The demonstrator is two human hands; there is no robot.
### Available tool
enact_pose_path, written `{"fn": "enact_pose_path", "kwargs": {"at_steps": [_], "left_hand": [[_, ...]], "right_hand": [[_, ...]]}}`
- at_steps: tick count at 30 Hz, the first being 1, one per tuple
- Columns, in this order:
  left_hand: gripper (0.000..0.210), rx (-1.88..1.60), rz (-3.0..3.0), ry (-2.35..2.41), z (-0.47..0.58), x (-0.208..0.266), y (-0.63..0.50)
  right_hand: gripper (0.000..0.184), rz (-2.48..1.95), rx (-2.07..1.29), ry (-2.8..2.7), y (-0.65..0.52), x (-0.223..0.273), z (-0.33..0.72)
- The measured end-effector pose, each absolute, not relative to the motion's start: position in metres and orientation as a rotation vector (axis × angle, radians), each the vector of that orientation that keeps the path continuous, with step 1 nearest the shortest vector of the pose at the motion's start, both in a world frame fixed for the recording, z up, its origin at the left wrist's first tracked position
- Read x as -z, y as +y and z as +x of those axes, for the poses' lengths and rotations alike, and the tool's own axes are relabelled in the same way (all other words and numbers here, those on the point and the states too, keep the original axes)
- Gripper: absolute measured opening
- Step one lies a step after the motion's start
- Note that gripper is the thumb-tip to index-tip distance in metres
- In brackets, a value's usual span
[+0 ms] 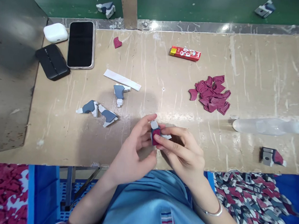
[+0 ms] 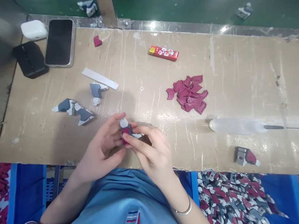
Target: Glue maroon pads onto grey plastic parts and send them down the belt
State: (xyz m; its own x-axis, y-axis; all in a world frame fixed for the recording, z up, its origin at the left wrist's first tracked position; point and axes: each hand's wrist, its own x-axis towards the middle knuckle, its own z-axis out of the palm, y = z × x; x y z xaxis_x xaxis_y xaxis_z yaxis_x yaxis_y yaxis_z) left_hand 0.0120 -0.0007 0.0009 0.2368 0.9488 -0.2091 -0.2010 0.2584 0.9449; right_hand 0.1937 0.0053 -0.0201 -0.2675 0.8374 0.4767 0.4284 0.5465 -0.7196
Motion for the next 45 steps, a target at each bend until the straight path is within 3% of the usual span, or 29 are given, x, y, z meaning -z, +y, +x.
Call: {"fn": "enact_pose_path", "kwargs": {"at_steps": [5, 9, 15, 20, 45], "left_hand": [[0.051, -1.077, 0.704, 0.85, 0.009, -0.004, -0.002], [0.052, -1.09, 0.645, 0.879, 0.011, -0.002, -0.001], [0.06, -0.989, 0.686, 0.942, 0.009, -0.001, 0.001], [0.053, -1.037, 0.712, 0.927, 0.01, -0.001, 0.0], [0.05, -0.946, 0.734, 0.849, 0.007, -0.005, 0.005]], "right_hand": [[0.05, -0.983, -0.849, -1.823, -0.002, 0.012, 0.194], [0.065, -0.98, -0.971, -1.687, -0.006, 0.013, 0.192], [0.045, -1.027, -0.957, -1.548, -0.011, 0.022, 0.188], [0.039, -0.995, -0.946, -1.566, -0.011, 0.02, 0.188], [0.037, -0.862, -0.839, -1.677, -0.008, 0.012, 0.183]]}}
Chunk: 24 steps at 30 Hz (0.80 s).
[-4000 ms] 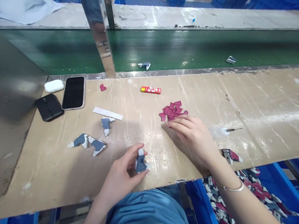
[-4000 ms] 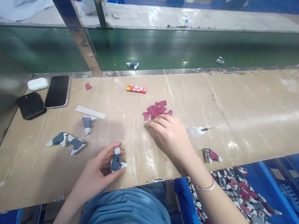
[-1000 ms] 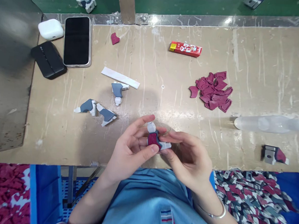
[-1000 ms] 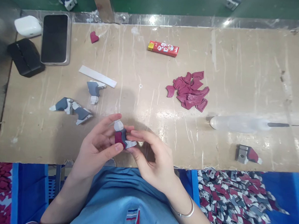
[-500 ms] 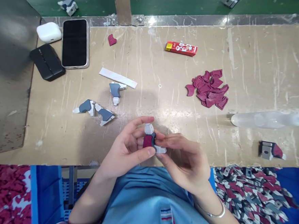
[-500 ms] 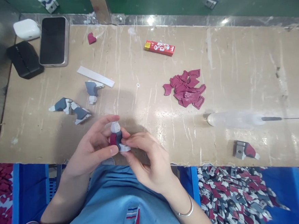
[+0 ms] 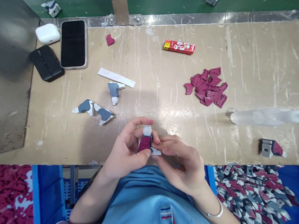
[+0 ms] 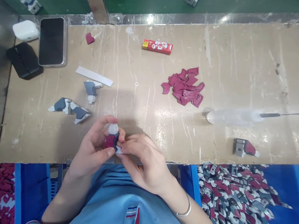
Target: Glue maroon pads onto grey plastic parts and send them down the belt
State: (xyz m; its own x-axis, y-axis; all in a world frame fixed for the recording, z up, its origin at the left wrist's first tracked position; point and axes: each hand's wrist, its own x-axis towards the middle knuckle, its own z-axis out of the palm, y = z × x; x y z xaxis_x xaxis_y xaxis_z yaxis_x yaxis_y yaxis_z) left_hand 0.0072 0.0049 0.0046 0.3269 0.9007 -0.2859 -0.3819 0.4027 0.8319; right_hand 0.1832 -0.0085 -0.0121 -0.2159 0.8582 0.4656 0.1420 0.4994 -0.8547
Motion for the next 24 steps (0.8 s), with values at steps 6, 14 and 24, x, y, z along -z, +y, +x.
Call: {"fn": "enact_pose_path", "kwargs": {"at_steps": [6, 14, 24], "left_hand": [[0.056, -0.944, 0.754, 0.885, 0.008, -0.01, 0.006], [0.017, -1.138, 0.908, 1.029, 0.011, -0.012, -0.001], [0.038, -1.209, 1.163, 1.123, 0.009, -0.012, -0.007]], "right_hand": [[0.041, -0.874, -0.779, -1.63, -0.011, 0.016, 0.184], [0.037, -0.928, -0.824, -1.475, -0.012, 0.018, 0.181], [0.03, -1.003, -1.194, -1.218, -0.008, 0.007, 0.185]]}}
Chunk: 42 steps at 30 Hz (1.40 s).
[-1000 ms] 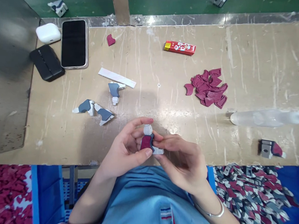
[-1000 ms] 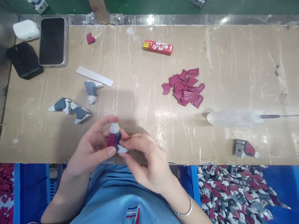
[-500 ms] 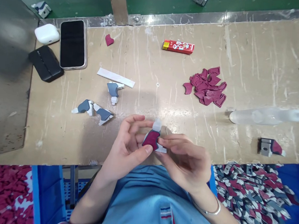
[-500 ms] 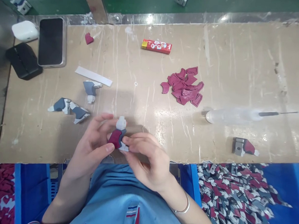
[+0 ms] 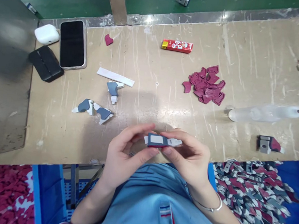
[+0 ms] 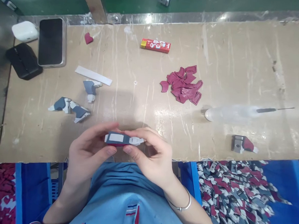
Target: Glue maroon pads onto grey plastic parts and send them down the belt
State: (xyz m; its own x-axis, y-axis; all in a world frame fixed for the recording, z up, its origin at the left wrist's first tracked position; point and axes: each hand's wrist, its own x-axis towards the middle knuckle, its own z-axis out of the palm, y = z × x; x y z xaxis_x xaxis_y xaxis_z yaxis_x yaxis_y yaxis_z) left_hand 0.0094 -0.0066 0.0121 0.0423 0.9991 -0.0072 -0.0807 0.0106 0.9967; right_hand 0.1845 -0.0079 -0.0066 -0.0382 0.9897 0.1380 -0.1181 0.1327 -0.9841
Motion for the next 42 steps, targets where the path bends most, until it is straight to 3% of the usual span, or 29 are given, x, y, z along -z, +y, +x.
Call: {"fn": "enact_pose_path", "kwargs": {"at_steps": [3, 8, 11, 15, 18, 22, 26, 29, 34, 37, 40, 42], "left_hand": [[0.022, -1.289, 1.237, 1.161, 0.014, -0.009, -0.007], [0.022, -1.331, 1.378, 1.197, 0.018, -0.007, -0.006], [0.025, -1.154, 1.512, 1.14, 0.004, -0.02, 0.008], [0.048, -0.864, 1.854, 1.068, -0.023, -0.051, 0.058], [0.039, -0.685, 2.181, 1.172, -0.017, -0.064, 0.127], [0.046, -0.311, 2.462, 1.459, 0.033, -0.056, 0.246], [0.064, -0.213, 2.402, 1.712, 0.072, -0.036, 0.339], [0.066, -0.031, 2.349, 1.786, 0.073, -0.032, 0.377], [0.049, 0.198, 2.344, 1.868, 0.058, -0.052, 0.395], [0.054, 0.03, 2.376, 1.905, 0.052, -0.07, 0.36], [0.06, -0.285, 2.239, 1.945, 0.045, -0.08, 0.303], [0.053, -0.475, 2.066, 1.842, 0.036, -0.081, 0.26]], "right_hand": [[0.031, -0.981, -1.149, -1.195, -0.008, 0.009, 0.179], [0.023, -0.952, -1.062, -1.199, -0.006, 0.012, 0.175], [0.017, -0.95, -1.006, -1.201, 0.0, 0.012, 0.181], [0.011, -0.979, -1.001, -1.227, 0.006, 0.008, 0.202], [0.013, -1.038, -1.042, -1.179, 0.001, 0.011, 0.223], [0.016, -1.167, -1.073, -1.058, -0.021, 0.025, 0.257], [0.013, -1.407, -0.843, -1.11, -0.044, 0.032, 0.291], [0.03, -1.647, -0.66, -1.05, -0.051, 0.026, 0.309], [0.065, -1.977, -0.48, -1.039, -0.052, 0.023, 0.328], [0.067, -2.09, -0.282, -1.104, -0.055, 0.025, 0.339], [0.052, -1.99, 0.004, -1.009, -0.059, 0.022, 0.34], [0.041, -1.759, -0.029, -0.879, -0.057, 0.016, 0.329]]}}
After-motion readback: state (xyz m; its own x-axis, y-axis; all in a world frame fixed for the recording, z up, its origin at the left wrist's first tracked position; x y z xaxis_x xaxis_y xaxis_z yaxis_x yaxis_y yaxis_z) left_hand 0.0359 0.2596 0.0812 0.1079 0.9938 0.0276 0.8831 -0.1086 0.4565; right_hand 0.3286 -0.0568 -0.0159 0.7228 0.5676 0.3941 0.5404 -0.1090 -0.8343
